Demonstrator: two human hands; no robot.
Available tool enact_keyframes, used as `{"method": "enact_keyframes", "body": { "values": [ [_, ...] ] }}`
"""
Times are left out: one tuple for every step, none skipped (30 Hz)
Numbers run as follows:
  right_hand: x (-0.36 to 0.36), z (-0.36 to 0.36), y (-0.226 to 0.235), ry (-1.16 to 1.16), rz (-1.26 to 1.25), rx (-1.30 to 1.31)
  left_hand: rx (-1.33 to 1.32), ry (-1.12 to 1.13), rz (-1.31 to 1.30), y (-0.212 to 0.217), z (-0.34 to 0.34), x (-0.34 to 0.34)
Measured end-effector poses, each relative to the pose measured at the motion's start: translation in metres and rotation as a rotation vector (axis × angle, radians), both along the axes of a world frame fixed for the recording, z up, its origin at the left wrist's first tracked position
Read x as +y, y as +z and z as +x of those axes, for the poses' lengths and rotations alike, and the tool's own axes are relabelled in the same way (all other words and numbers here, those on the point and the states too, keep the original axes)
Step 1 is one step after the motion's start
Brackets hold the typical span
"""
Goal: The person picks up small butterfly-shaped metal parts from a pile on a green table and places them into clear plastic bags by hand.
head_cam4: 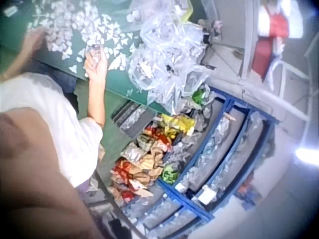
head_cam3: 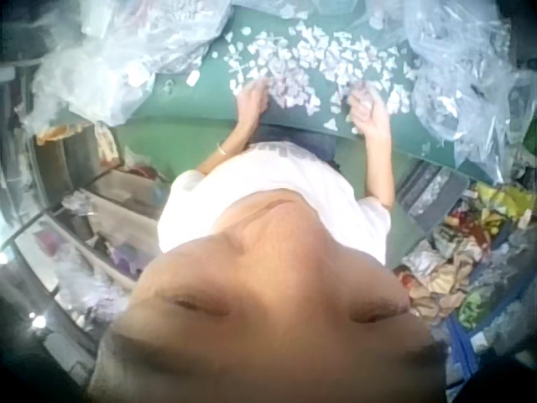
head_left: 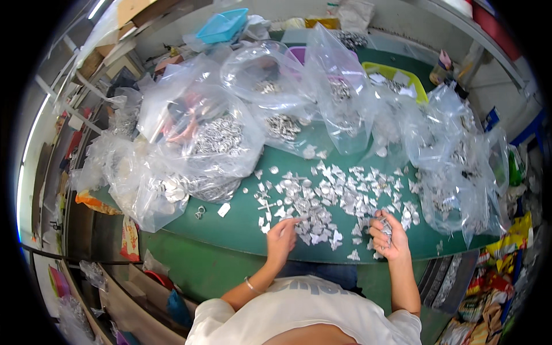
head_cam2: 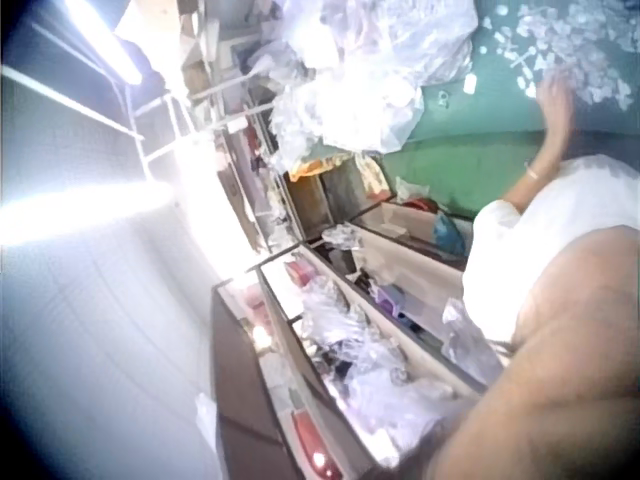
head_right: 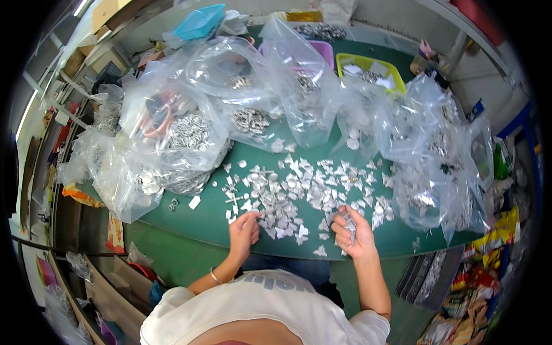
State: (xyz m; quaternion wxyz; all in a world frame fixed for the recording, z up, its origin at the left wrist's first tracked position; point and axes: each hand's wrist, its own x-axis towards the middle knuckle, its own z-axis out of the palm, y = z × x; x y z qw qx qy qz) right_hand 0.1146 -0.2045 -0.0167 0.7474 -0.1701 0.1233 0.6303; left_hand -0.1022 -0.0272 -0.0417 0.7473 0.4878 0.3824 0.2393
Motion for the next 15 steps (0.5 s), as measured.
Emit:
{"method": "enact_keyframes", "body": {
  "values": [
    [0.013,0.001,0.007,0.06,0.004,-0.017,0.039,0.111,0.127,-0.007,-0.01,0.005],
    [0.026,0.001,0.015,0.119,0.009,-0.032,-0.029,0.197,0.233,-0.017,-0.019,0.012],
    [0.048,0.001,0.028,0.184,-0.036,-0.009,0.017,0.277,0.32,-0.025,-0.028,0.016],
    [0.075,0.002,0.037,0.235,-0.063,-0.034,0.065,0.359,0.406,-0.032,-0.035,0.019],
    [0.103,0.007,0.04,0.31,-0.038,-0.001,0.064,0.388,0.444,-0.038,-0.037,0.021],
    [0.138,0.012,0.046,0.359,-0.03,-0.036,0.072,0.422,0.482,-0.043,-0.039,0.021],
    [0.176,0.021,0.052,0.407,-0.021,-0.075,0.077,0.455,0.521,-0.05,-0.041,0.021],
    [0.214,0.036,0.054,0.476,0.114,-0.01,0.073,0.445,0.556,-0.062,-0.045,0.022],
    [0.256,0.03,0.085,0.259,-0.098,-0.058,0.161,0.418,0.687,-0.06,-0.045,0.021],
    [0.296,0.053,0.079,0.159,0.009,0.015,0.232,0.372,0.822,-0.055,-0.039,0.02],
    [0.327,0.06,0.092,0.085,0.064,-0.188,0.242,0.359,0.859,-0.053,-0.04,0.02],
    [0.348,0.064,0.106,0.003,0.125,-0.391,0.229,0.368,0.845,-0.052,-0.038,0.022],
    [0.362,0.064,0.11,0.018,0.102,-0.494,0.229,0.39,0.827,-0.054,-0.04,0.022],
    [0.369,0.065,0.114,0.029,0.079,-0.602,0.223,0.41,0.807,-0.055,-0.042,0.021],
    [0.377,0.058,0.116,0.062,0.054,-0.712,0.237,0.411,0.854,-0.051,-0.043,0.018]
  ]
}}
